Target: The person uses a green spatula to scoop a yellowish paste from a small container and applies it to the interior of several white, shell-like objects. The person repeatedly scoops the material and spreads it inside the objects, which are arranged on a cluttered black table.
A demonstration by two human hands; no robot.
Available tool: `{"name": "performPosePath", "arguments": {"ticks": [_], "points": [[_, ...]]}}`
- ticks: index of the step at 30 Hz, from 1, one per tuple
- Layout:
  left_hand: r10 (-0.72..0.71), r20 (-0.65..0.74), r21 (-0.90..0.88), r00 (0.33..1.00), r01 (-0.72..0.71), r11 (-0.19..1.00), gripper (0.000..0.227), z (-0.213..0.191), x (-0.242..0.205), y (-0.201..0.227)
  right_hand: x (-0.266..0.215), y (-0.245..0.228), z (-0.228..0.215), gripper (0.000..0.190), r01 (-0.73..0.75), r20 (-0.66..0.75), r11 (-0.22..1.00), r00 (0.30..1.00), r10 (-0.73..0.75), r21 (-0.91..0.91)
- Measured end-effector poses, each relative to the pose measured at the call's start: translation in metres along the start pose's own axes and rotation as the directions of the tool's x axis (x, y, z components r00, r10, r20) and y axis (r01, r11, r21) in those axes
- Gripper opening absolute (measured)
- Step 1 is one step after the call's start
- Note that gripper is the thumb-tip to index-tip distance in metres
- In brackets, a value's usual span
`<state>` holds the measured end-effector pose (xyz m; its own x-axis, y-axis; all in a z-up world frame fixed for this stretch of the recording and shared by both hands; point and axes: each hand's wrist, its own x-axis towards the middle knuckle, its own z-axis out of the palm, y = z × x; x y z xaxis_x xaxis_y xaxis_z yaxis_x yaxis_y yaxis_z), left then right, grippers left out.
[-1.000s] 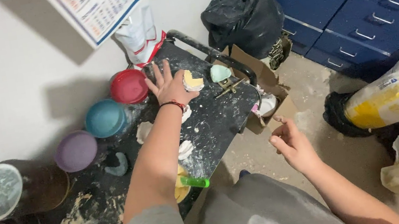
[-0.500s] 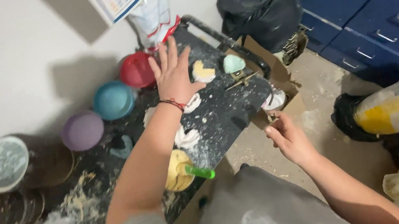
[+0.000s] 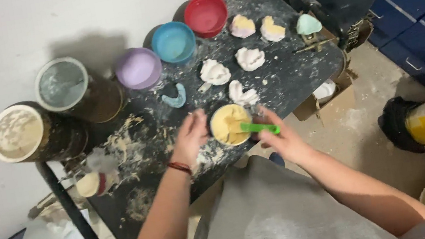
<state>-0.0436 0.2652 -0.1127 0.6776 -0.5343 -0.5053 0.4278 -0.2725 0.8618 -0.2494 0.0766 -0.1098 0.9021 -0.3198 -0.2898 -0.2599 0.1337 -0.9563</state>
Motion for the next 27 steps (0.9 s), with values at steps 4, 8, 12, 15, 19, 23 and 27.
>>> {"name": "performPosePath", "arguments": {"ticks": [4, 8, 12, 15, 19, 23, 27], "points": [[0.013, 0.117, -0.087, 0.993, -0.003, 0.996, 0.049, 0.0, 0.017, -0.034, 0.005, -0.004, 0.021, 0.062, -0.035, -0.271, 0.99, 0.96, 0.071, 0.138], [0.149, 0.106, -0.071, 0.983, -0.142, 0.987, 0.049, 0.0, 0.013, -0.046, 0.005, 0.012, 0.016, 0.055, 0.07, -0.294, 0.962, 0.956, 0.011, 0.263], [0.391, 0.343, -0.398, 0.854, -0.245, 0.884, 0.082, -0.009, 0.006, -0.057, 0.005, 0.022, 0.005, 0.051, 0.148, -0.146, 0.941, 0.984, -0.107, 0.305], [0.324, 0.559, -0.54, 0.763, 0.038, 0.841, 0.089, -0.005, -0.013, -0.039, -0.002, -0.02, 0.022, 0.044, 0.167, -0.07, 0.965, 0.985, -0.156, 0.203], [0.339, 0.512, -0.612, 0.789, 0.058, 0.789, 0.08, 0.0, 0.019, -0.07, -0.016, -0.07, 0.022, 0.016, 0.286, -0.217, 0.958, 0.933, -0.287, -0.04], [0.331, 0.417, -0.614, 0.847, -0.006, 0.789, 0.068, 0.009, 0.016, -0.057, -0.038, -0.128, 0.041, 0.025, 0.159, 0.047, 0.477, 0.97, -0.239, -0.864], [0.201, 0.377, -0.536, 0.904, 0.036, 0.844, 0.058, 0.025, 0.009, -0.026, -0.041, -0.129, 0.028, 0.016, 0.372, 0.475, -0.318, 0.799, -0.369, -0.872]]}}
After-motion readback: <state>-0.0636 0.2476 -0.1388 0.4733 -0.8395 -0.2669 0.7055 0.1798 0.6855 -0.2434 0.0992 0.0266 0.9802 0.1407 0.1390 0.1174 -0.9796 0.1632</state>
